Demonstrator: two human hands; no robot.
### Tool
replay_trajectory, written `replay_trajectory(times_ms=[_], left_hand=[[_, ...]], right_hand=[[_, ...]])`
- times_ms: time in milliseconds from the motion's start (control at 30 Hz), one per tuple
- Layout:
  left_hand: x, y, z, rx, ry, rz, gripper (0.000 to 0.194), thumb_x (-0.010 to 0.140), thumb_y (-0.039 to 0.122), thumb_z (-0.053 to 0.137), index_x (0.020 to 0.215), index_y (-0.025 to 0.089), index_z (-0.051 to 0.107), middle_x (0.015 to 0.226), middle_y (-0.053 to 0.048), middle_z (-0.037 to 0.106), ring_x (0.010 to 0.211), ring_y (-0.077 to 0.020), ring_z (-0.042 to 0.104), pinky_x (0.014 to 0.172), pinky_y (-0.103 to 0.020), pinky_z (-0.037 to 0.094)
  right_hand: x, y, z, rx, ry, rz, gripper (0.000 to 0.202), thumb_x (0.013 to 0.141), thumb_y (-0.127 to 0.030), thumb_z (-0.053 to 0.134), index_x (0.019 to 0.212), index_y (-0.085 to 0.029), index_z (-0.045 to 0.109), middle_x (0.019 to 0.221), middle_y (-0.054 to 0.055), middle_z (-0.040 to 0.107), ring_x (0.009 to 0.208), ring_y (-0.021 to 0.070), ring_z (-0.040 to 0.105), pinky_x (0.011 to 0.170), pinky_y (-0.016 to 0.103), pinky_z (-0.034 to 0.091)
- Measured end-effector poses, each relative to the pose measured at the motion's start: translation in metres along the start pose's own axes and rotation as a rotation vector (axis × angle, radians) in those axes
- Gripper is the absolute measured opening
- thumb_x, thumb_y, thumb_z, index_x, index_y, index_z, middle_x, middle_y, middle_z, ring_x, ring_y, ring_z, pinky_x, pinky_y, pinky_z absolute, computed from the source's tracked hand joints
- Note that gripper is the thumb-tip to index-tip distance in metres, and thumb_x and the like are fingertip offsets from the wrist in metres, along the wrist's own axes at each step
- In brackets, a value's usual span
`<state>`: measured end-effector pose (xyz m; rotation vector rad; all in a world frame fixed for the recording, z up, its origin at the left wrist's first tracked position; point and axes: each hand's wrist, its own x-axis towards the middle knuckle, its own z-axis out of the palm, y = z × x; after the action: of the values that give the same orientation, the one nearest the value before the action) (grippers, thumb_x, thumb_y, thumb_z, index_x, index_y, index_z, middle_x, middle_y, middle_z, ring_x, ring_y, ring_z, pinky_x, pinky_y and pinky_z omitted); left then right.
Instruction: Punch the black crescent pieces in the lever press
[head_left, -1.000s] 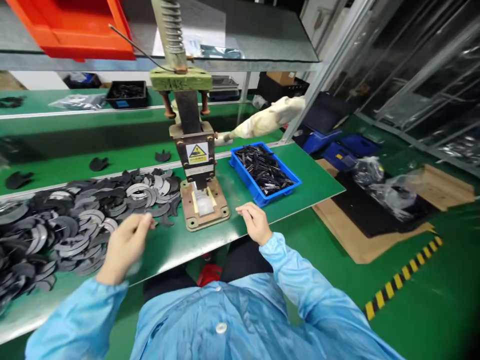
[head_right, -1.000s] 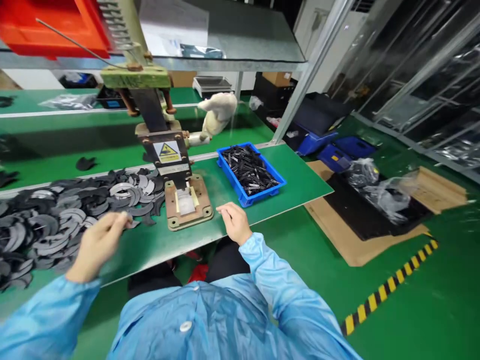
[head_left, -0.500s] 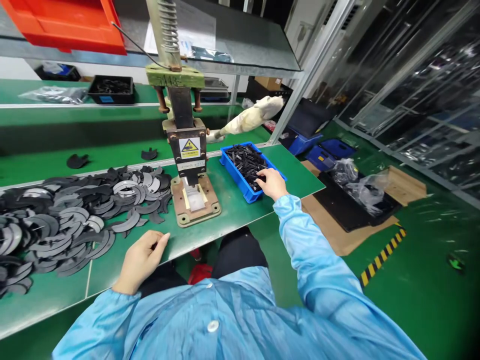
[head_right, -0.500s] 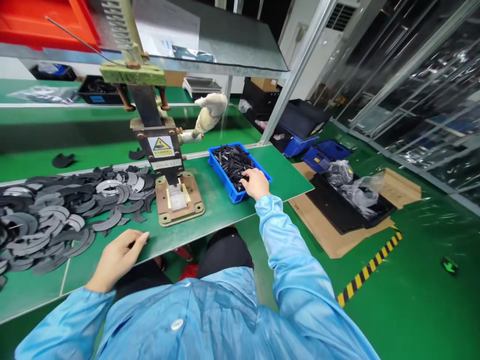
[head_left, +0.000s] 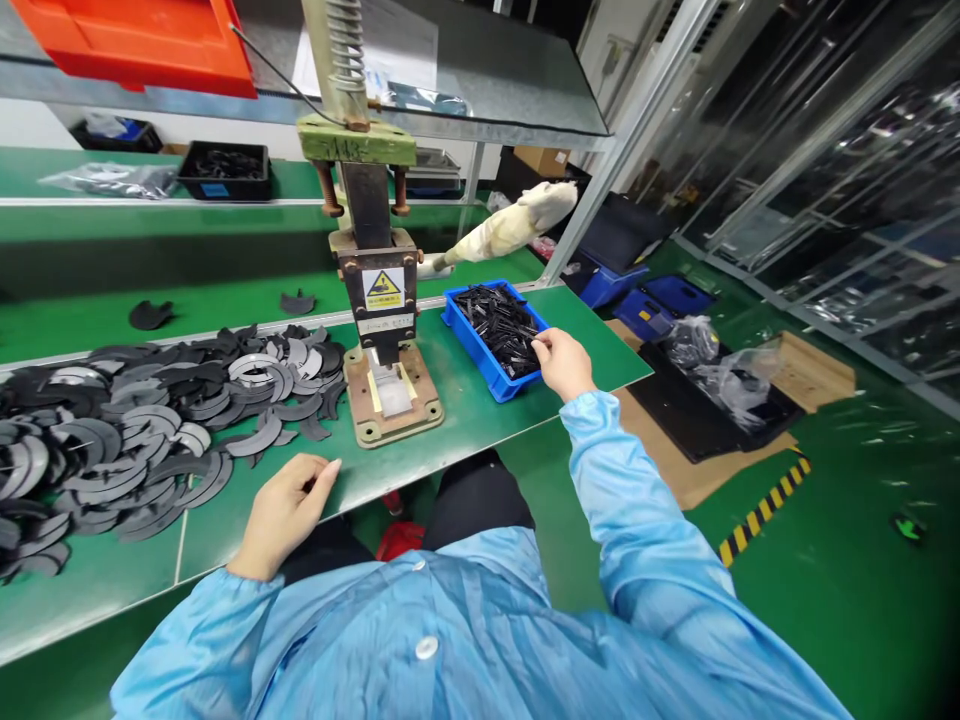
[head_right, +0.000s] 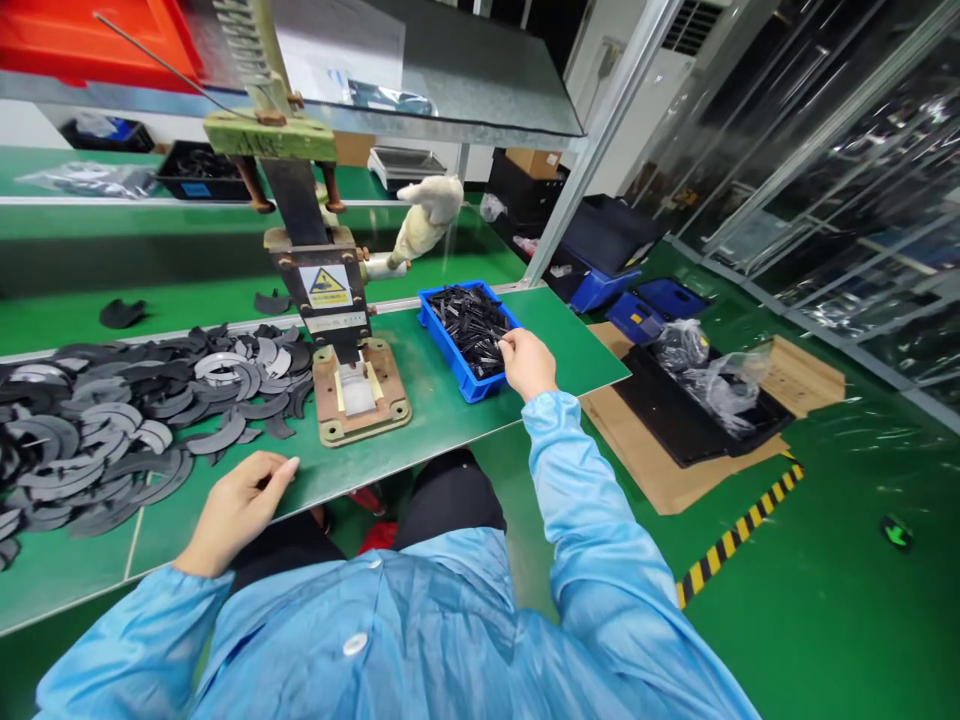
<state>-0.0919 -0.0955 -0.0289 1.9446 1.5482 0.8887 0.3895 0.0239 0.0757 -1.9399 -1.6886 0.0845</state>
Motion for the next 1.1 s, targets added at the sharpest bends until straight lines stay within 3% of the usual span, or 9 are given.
replay_trajectory(times_ms=[100,200,333,500,667,1100], left_hand=[[0.0,0.009,0.0,-0.075,0.051,0.03,0.035,0.105,0.044,0.062,0.079,0.023,0.069,0.093,-0.005,0.075,0.087,-0.0199,0.07,0.083,-0.032,0.054],[0.001,0.032,0.0,-0.156,0.074,0.134,0.03,0.106,0.037,0.064,0.081,0.021,0.068,0.093,-0.005,0.074,0.088,-0.0182,0.069,0.083,-0.032,0.054],[0.007,0.071,0.001,-0.225,0.099,0.273,0.01,0.104,0.031,0.07,0.106,0.022,0.072,0.106,-0.006,0.073,0.084,-0.0158,0.066,0.077,-0.032,0.054],[0.009,0.098,0.003,-0.261,0.071,0.396,0.033,0.1,0.029,0.077,0.131,0.024,0.069,0.099,-0.004,0.07,0.08,-0.0152,0.064,0.075,-0.031,0.055],[0.005,0.101,0.003,-0.257,0.056,0.413,0.031,0.1,0.025,0.078,0.13,0.024,0.07,0.097,-0.004,0.07,0.079,-0.0144,0.064,0.073,-0.03,0.055],[-0.002,0.094,0.007,-0.261,0.059,0.376,0.031,0.1,0.026,0.078,0.13,0.024,0.07,0.094,-0.003,0.071,0.078,-0.0142,0.065,0.073,-0.03,0.057]], right_hand=[[-0.032,-0.024,-0.005,0.127,-0.072,-0.086,0.028,0.105,-0.042,0.052,0.11,-0.021,0.071,0.104,0.009,0.079,0.093,0.0222,0.071,0.09,0.039,0.058],[-0.07,-0.058,-0.002,0.258,-0.206,-0.206,0.032,0.107,-0.048,0.05,0.103,-0.024,0.071,0.097,0.004,0.08,0.087,0.0183,0.073,0.085,0.034,0.058],[-0.109,-0.096,0.01,0.391,-0.326,-0.448,0.027,0.107,-0.045,0.055,0.103,-0.024,0.072,0.097,0.005,0.078,0.09,0.0184,0.071,0.087,0.035,0.057],[-0.131,-0.118,0.027,0.425,-0.357,-0.732,0.018,0.107,-0.035,0.057,0.112,-0.022,0.069,0.101,0.007,0.077,0.093,0.0197,0.068,0.086,0.037,0.056],[-0.138,-0.125,0.039,0.44,-0.38,-0.801,0.015,0.106,-0.033,0.058,0.11,-0.022,0.067,0.097,0.005,0.076,0.088,0.0179,0.065,0.08,0.035,0.054],[-0.142,-0.127,0.048,0.478,-0.448,-0.789,0.015,0.107,-0.033,0.057,0.11,-0.022,0.067,0.098,0.005,0.076,0.089,0.0177,0.066,0.081,0.035,0.054]])
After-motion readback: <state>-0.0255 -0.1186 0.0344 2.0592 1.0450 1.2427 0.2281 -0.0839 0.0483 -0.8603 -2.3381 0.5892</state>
